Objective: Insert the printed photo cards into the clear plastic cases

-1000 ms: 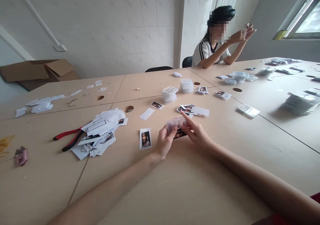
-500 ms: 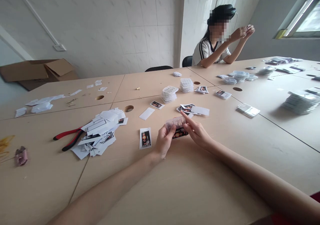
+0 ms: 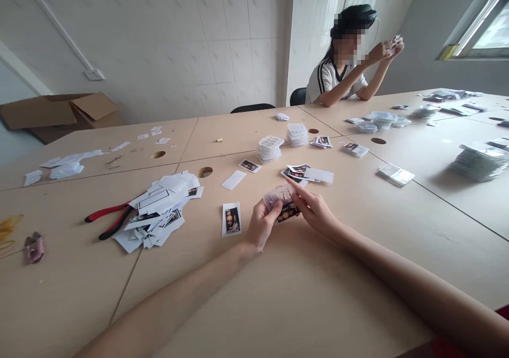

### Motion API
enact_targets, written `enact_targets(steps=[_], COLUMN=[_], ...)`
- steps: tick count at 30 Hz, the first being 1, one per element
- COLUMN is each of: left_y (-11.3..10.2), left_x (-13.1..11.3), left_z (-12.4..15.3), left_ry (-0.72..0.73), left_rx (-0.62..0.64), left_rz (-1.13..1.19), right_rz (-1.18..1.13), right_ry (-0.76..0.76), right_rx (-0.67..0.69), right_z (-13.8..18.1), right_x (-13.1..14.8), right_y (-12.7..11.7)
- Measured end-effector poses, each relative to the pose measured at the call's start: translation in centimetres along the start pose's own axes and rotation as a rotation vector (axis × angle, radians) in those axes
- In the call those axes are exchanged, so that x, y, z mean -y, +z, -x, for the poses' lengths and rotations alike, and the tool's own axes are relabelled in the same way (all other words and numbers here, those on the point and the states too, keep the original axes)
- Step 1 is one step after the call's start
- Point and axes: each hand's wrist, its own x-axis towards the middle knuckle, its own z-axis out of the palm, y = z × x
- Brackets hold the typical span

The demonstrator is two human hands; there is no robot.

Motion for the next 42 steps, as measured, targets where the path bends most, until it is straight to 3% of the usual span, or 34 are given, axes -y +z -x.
enact_targets(steps=[5,10,14,19,24,26,30,35,39,42], left_y=[-0.2,-0.1,-0.1,-0.3,-0.1,-0.1,0.0,0.2,0.2,0.2], left_x=[0.2,0.1,0.1,0.2,-0.1,-0.3,-0.4,-0.4,-0.6,-0.6], left_z=[-0.1,0.1,0.1,-0.1,-0.1,0.1,0.4,0.5,0.4,0.3], left_ry=[0.015,-0.010,-0.002,0.009,0.053,0.035,-0.032,-0.018,0.002,0.009], left_rx=[-0.044,0.002,-0.007,-0.059,-0.085,-0.043,0.160,0.211,0.230,0.228], left_rz=[-0.022,0.029,0.019,-0.013,-0.052,-0.121,-0.233,-0.335,-0.354,-0.343], right_rz=[-0.054,-0.009,-0.013,-0.164,-0.387,-0.469,-0.559,-0.396,-0.181,-0.156], right_ry=[0.015,0.012,0.016,0.043,0.125,0.171,0.252,0.161,0.109,0.084], right_rx=[0.086,-0.020,-0.031,0.094,-0.048,-0.104,-0.190,-0.110,-0.130,-0.116], right_z=[0.1,0.0,0.0,0.0,-0.1,-0.2,-0.1,0.4,0.8,0.8], right_x=[-0.1,-0.2,-0.3,0.0,0.5,0.7,1.5,2.2,2.1,2.0], right_y=[0.1,0.2,0.0,0.1,0.5,0.4,0.1,0.2,0.4,0.3])
